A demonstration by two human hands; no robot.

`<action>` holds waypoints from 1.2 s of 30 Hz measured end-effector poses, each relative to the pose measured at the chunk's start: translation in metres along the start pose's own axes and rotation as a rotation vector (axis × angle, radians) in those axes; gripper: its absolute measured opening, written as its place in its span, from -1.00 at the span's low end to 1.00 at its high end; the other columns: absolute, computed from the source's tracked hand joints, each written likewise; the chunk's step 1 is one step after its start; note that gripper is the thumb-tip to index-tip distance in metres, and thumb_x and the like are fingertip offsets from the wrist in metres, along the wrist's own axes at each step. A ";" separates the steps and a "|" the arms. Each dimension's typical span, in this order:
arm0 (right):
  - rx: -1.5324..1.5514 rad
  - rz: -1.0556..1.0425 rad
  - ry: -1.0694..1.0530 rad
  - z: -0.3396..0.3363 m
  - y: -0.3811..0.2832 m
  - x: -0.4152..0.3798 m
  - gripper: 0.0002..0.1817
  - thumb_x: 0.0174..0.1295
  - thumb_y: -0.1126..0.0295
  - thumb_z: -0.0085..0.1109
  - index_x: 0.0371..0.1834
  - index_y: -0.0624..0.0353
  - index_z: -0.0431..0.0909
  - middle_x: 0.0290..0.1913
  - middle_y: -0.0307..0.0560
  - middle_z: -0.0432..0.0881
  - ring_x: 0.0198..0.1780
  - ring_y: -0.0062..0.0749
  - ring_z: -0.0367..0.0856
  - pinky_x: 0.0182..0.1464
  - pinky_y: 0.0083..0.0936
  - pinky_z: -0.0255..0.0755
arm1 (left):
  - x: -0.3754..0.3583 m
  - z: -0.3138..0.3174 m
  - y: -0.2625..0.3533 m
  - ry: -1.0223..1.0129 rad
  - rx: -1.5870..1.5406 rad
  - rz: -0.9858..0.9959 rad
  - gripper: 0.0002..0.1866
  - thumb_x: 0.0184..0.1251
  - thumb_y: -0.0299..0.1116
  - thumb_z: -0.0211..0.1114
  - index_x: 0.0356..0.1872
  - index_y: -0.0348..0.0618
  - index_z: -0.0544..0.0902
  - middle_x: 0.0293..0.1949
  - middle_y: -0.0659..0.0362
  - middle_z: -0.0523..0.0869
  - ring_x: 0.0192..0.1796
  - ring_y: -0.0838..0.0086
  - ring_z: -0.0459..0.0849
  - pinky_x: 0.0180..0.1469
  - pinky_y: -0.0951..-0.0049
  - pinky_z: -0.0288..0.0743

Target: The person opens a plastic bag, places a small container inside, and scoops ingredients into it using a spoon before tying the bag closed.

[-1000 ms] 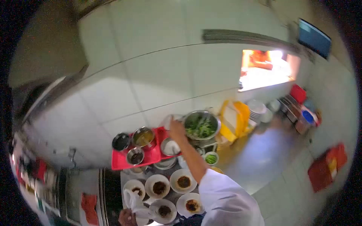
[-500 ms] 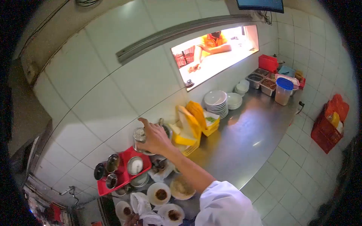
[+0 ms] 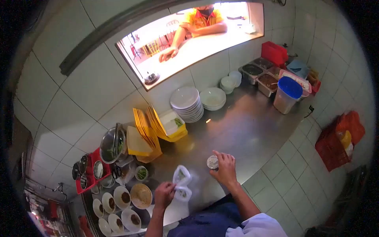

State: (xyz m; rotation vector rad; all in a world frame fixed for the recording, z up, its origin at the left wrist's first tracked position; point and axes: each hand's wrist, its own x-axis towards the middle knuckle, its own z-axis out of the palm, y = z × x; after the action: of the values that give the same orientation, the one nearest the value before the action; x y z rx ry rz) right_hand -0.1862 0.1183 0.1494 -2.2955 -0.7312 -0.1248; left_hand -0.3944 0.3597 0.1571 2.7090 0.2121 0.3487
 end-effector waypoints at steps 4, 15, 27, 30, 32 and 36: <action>0.081 0.073 -0.017 0.001 0.032 -0.011 -0.15 -0.11 0.28 0.56 0.38 0.01 0.44 0.13 0.00 0.56 0.27 -0.04 0.46 0.43 -0.05 0.17 | 0.030 0.041 -0.001 -0.008 0.023 -0.069 -0.73 0.16 -0.43 0.44 -0.08 -0.12 0.78 -0.16 0.13 0.74 -0.07 0.19 0.70 0.02 0.16 0.57; 1.426 0.523 -0.017 -0.050 0.094 -0.130 -0.49 0.55 0.10 0.07 0.37 0.24 0.41 -0.02 0.06 0.67 0.03 -0.17 0.65 0.17 -0.28 0.52 | 0.024 0.043 0.027 0.102 -0.035 -0.251 -0.35 0.22 -0.21 0.51 0.33 -0.17 0.54 0.13 -0.09 0.64 0.17 0.00 0.61 0.23 0.11 0.49; 0.229 0.167 -0.408 -0.046 0.144 -0.155 -0.60 0.32 0.33 0.39 0.17 0.22 0.60 -0.17 -0.08 0.78 -0.15 -0.32 0.76 -0.19 -0.31 0.59 | -0.057 0.065 0.026 0.334 -0.457 -0.781 -0.56 0.39 -0.18 0.45 0.12 -0.24 0.59 -0.01 0.05 0.67 -0.02 0.34 0.68 0.00 0.35 0.59; 0.517 0.248 -0.065 -0.006 0.083 -0.083 -0.37 0.16 0.36 0.53 0.30 0.23 0.52 0.02 0.02 0.69 0.06 -0.16 0.68 0.02 -0.22 0.56 | -0.063 0.073 0.033 0.310 -0.574 -0.863 -0.56 0.41 -0.17 0.44 0.13 -0.23 0.54 -0.08 0.13 0.70 -0.05 0.44 0.68 -0.03 0.42 0.61; 0.545 0.189 0.053 0.026 0.068 -0.057 -0.27 0.08 0.33 0.60 0.34 0.24 0.48 0.09 0.07 0.64 0.17 -0.08 0.61 0.12 -0.20 0.51 | -0.064 0.078 0.039 0.344 -0.607 -0.878 -0.55 0.36 -0.20 0.47 0.11 -0.23 0.55 -0.09 0.13 0.69 -0.09 0.46 0.68 -0.08 0.46 0.59; 0.409 0.193 -0.022 0.060 0.065 -0.025 -0.24 -0.04 0.27 0.65 0.26 0.25 0.50 0.10 0.13 0.63 0.18 0.05 0.58 0.16 -0.18 0.48 | -0.063 0.086 0.037 0.371 -0.669 -0.880 -0.52 0.31 -0.23 0.51 0.12 -0.22 0.55 -0.11 0.17 0.69 -0.13 0.51 0.67 -0.14 0.50 0.56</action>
State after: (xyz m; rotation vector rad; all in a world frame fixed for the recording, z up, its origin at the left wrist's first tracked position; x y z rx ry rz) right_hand -0.1797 0.1082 0.0587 -1.9626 -0.4880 0.1292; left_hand -0.4274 0.2816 0.0822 1.6661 1.1110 0.5168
